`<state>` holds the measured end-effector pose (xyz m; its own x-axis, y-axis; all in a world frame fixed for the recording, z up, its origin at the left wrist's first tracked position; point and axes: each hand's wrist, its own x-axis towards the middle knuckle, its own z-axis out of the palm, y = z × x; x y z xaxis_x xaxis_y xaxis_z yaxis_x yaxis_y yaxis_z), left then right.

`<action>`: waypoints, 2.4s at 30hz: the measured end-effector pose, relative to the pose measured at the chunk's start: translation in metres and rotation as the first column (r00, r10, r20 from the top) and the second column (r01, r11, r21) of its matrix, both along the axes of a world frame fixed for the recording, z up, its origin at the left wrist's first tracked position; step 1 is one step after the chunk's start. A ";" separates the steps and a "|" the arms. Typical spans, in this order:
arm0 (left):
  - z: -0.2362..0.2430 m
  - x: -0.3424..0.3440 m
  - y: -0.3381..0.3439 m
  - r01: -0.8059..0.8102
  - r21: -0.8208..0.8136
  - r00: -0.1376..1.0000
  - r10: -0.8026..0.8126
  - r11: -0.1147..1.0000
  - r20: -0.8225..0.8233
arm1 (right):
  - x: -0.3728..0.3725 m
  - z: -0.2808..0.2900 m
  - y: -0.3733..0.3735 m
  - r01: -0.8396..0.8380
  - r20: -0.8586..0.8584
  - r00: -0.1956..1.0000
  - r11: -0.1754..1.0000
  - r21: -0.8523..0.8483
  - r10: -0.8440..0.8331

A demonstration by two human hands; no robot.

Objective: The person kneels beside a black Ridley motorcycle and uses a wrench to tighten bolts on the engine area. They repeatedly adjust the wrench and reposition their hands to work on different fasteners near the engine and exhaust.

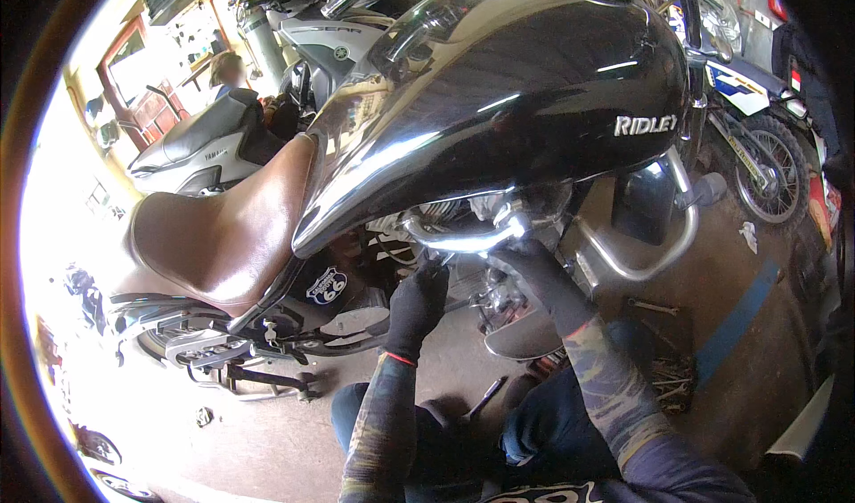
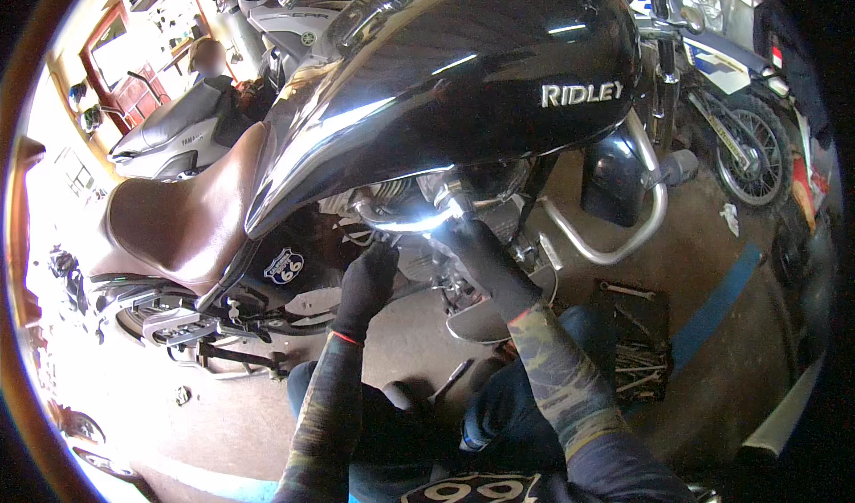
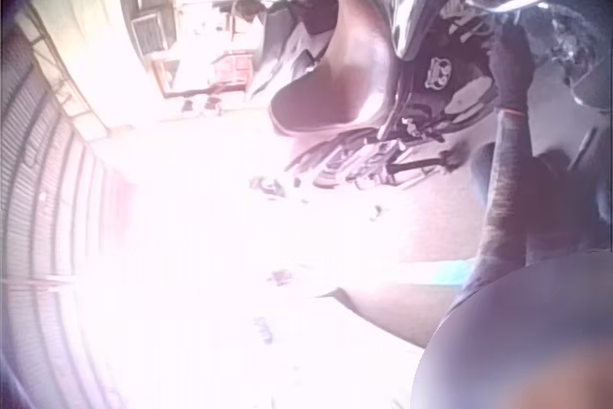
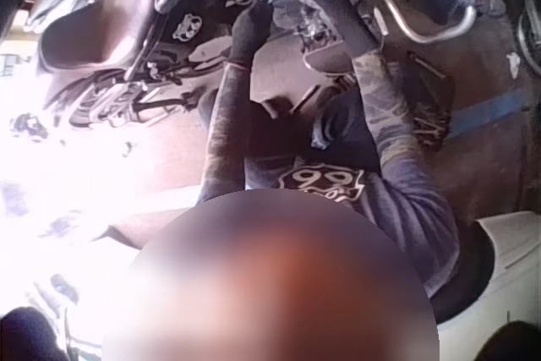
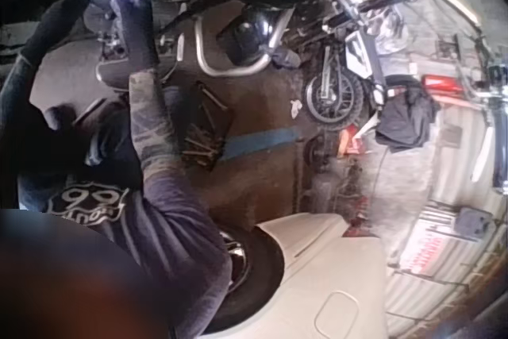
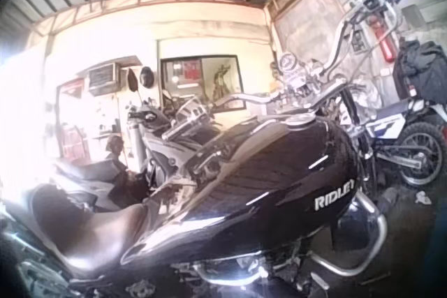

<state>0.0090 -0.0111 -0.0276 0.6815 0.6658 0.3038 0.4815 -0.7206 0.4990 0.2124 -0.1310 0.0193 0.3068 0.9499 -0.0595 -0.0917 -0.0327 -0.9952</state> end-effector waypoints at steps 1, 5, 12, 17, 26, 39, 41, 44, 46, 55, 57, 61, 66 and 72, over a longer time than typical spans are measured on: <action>0.000 0.000 0.000 -0.016 -0.041 0.999 0.015 0.999 -0.037 | -0.005 -0.001 -0.003 0.017 -0.090 0.996 0.997 0.074 -0.011; 0.005 0.001 -0.001 -0.010 -0.010 0.998 0.010 1.000 0.055 | -0.013 0.002 -0.018 0.005 -0.142 0.990 1.000 0.031 0.000; 0.034 -0.018 -0.018 -0.002 -0.119 0.968 0.032 0.993 0.249 | -0.061 -0.020 -0.078 0.212 -0.421 0.880 0.975 -0.064 -0.219; 0.009 -0.017 -0.035 0.337 -0.541 0.889 -0.071 0.771 0.452 | -0.097 -0.047 -0.090 -0.053 -0.501 0.865 0.998 -0.016 0.038; -0.005 -0.005 -0.009 0.411 -0.570 0.773 0.060 0.711 0.632 | -0.138 -0.036 -0.024 0.167 -0.505 0.857 0.982 0.090 -0.099; 0.023 -0.006 -0.005 -0.306 -0.090 0.871 0.317 0.948 0.375 | -0.131 -0.027 -0.008 0.233 -0.442 0.869 0.972 -0.036 -0.224; 0.020 -0.004 0.000 -0.210 -0.119 0.880 0.240 0.971 0.409 | -0.139 -0.029 -0.009 0.245 -0.430 0.871 0.969 -0.044 -0.240; 0.010 0.003 0.015 -0.135 -0.117 0.854 0.176 0.984 0.490 | -0.143 -0.030 -0.011 0.260 -0.423 0.865 0.962 -0.079 -0.269; 0.005 0.007 0.027 -0.113 -0.190 0.873 0.189 0.975 0.449 | -0.141 -0.028 -0.014 0.254 -0.457 0.853 0.966 -0.054 -0.250; -0.005 0.015 0.052 -0.007 -0.349 0.890 0.165 0.937 0.425 | -0.149 -0.031 -0.008 0.236 -0.559 0.803 0.971 -0.019 -0.206; -0.008 0.015 0.056 0.110 -0.435 0.833 0.157 0.893 0.531 | -0.151 -0.039 0.002 0.258 -0.581 0.789 0.966 0.018 -0.200; -0.019 0.015 0.067 0.179 -0.407 0.837 0.079 0.896 0.541 | -0.152 -0.056 0.014 0.291 -0.524 0.825 0.954 0.074 -0.211; -0.032 0.018 0.071 0.349 -0.474 0.714 0.098 0.808 0.693 | -0.153 -0.064 0.022 0.263 -0.644 0.757 0.954 0.144 -0.112; -0.033 0.019 0.069 0.270 -0.460 0.748 0.117 0.846 0.653 | -0.144 -0.054 0.015 0.203 -0.585 0.800 0.978 0.055 -0.133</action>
